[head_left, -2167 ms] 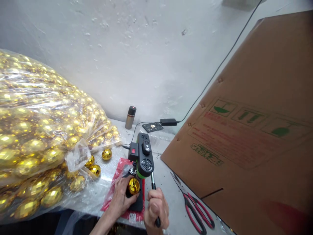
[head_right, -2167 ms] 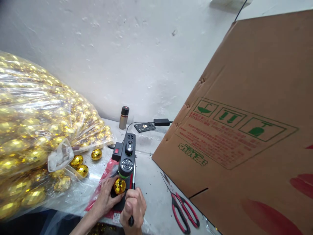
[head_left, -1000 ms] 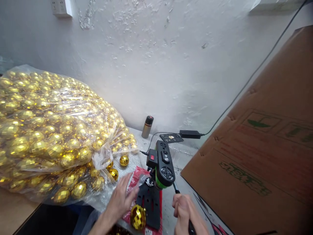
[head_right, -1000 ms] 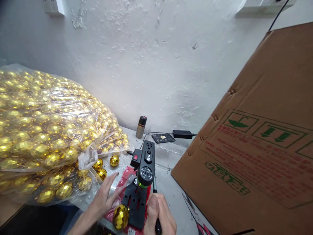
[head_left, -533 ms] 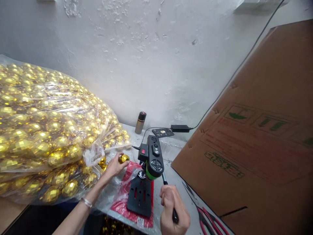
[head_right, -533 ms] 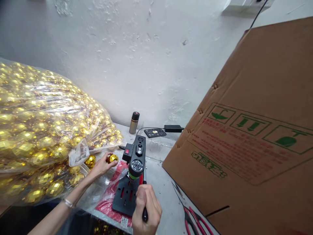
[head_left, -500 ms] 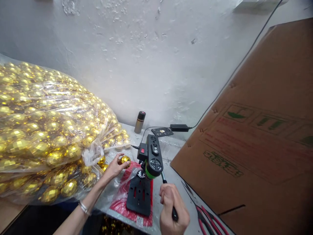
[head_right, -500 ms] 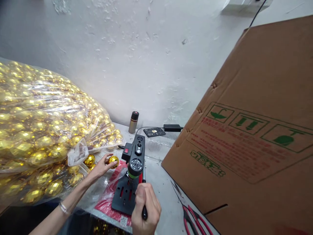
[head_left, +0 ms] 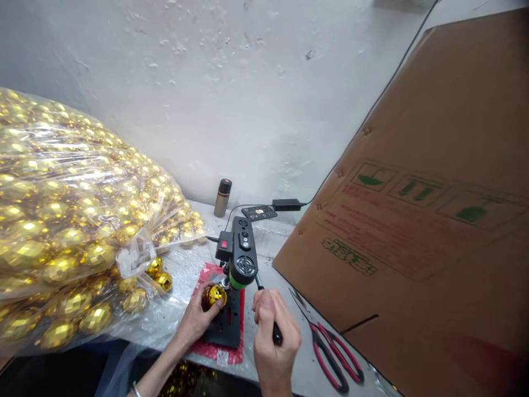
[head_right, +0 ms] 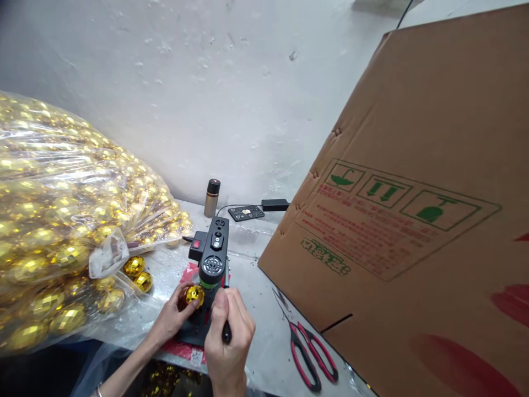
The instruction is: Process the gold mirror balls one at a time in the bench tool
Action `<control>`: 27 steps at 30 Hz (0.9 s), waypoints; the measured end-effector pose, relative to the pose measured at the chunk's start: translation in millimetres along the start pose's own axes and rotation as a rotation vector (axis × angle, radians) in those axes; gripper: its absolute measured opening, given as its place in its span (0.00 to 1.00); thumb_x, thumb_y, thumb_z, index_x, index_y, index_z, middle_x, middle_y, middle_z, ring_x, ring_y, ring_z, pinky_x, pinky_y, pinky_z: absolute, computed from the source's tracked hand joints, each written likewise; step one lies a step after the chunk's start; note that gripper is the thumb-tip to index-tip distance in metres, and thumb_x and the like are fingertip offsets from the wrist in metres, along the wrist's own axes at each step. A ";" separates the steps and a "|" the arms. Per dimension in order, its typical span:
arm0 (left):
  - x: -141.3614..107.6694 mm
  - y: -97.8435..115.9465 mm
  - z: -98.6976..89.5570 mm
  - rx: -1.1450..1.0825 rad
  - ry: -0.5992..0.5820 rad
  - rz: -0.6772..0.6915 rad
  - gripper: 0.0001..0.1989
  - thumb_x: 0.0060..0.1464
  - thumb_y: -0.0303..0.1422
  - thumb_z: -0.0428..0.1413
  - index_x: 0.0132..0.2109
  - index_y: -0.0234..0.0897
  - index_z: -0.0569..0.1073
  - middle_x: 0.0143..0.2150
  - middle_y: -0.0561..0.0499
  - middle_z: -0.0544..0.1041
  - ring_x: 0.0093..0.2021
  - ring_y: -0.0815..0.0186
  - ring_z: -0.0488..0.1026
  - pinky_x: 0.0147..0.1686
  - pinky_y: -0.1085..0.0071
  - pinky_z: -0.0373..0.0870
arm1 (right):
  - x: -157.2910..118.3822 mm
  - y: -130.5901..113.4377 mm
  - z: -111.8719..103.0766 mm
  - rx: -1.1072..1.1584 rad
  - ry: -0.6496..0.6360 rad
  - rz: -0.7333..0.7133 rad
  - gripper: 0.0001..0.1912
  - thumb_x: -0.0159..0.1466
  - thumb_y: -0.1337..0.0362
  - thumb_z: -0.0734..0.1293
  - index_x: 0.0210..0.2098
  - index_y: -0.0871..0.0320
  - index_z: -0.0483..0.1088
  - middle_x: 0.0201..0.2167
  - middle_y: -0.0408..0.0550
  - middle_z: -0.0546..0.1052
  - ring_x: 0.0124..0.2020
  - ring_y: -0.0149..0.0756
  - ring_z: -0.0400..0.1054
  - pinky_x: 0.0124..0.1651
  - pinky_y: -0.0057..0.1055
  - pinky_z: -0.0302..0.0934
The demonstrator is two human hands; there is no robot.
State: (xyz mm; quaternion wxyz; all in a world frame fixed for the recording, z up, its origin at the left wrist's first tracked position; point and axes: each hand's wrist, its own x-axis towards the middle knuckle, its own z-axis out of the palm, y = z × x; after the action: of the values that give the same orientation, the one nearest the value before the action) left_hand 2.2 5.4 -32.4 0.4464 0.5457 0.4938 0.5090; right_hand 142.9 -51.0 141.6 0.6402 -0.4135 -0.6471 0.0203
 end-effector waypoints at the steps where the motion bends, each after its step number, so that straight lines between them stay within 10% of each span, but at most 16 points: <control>1: -2.3 -0.6 -0.6 0.064 -0.010 0.031 0.25 0.54 0.48 0.63 0.55 0.41 0.73 0.52 0.45 0.81 0.53 0.53 0.77 0.56 0.55 0.72 | -0.8 0.2 -0.2 -0.001 -0.006 0.000 0.15 0.71 0.75 0.57 0.29 0.54 0.57 0.23 0.37 0.61 0.24 0.26 0.59 0.27 0.23 0.55; 12: -15.6 0.7 6.4 0.469 -0.049 0.219 0.23 0.53 0.38 0.62 0.57 0.41 0.75 0.54 0.42 0.81 0.54 0.48 0.76 0.55 0.50 0.72 | -7.1 3.1 -1.1 0.003 -0.013 -0.017 0.15 0.70 0.76 0.57 0.30 0.54 0.59 0.24 0.38 0.62 0.25 0.26 0.60 0.28 0.23 0.56; 27: 10.7 46.2 -3.3 0.650 -0.312 0.068 0.23 0.46 0.37 0.63 0.52 0.41 0.79 0.51 0.42 0.84 0.54 0.42 0.78 0.59 0.49 0.67 | -9.1 2.6 -1.8 -0.001 -0.023 -0.026 0.15 0.69 0.78 0.58 0.29 0.55 0.60 0.23 0.39 0.62 0.25 0.26 0.61 0.27 0.24 0.56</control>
State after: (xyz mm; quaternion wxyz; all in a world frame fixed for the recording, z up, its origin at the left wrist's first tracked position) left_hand 2.8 10.8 14.8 0.3025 0.7463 0.5373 0.2507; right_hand 144.3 -55.3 133.0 0.6327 -0.4052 -0.6597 0.0165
